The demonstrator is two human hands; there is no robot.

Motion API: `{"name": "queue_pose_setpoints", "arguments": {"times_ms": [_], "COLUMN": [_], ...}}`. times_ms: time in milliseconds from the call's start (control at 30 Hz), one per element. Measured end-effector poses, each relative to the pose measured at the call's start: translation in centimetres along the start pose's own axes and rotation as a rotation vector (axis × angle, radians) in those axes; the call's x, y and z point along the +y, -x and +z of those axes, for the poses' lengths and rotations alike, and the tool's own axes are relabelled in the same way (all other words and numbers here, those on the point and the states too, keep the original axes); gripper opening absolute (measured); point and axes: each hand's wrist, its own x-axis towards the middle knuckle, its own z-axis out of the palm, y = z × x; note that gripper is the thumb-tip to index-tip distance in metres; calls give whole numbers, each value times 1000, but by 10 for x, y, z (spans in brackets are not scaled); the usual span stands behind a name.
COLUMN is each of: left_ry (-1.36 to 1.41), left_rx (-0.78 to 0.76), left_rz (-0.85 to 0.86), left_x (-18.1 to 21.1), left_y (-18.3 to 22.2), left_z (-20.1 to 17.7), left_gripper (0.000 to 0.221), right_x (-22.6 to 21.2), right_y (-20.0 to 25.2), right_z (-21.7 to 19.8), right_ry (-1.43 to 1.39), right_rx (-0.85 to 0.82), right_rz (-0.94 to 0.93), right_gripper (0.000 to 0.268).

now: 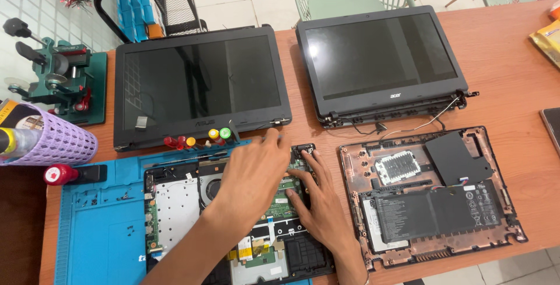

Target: The person disassembles the internal components of a laptop on a repair bench, removing the battery and detaching several ribbon cables and connectors from the motherboard.

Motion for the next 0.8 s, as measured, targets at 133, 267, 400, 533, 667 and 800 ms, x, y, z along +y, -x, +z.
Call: {"name": "queue_pose_setpoints", "arguments": {"times_ms": [133,267,400,533,667,800], "left_ry": [-27,-60,-127,-79,96,240], "left_rx": [2,11,12,74,175,214], "left_rz": [33,-6,-5,-1,1,-108], "left_x": [2,-1,-6,-10,-19,-30], "left_y": [1,-3,0,9,29,54], "left_z": [-1,4,4,1,0,1], "left_gripper": [52,33,30,26,12,15], "right_x": [0,-1,1,3,4,0], "right_y": [0,0,1,1,0,-1], "right_z": [0,-1,1,2,3,1], "right_ry": [-13,-25,-8,-2,2,19], "right_rx": [-6,-10,0,-5,-9,-6], "right_rz": [15,28,6,16,25,15], "right_gripper": [36,35,35,35,35,36]}}
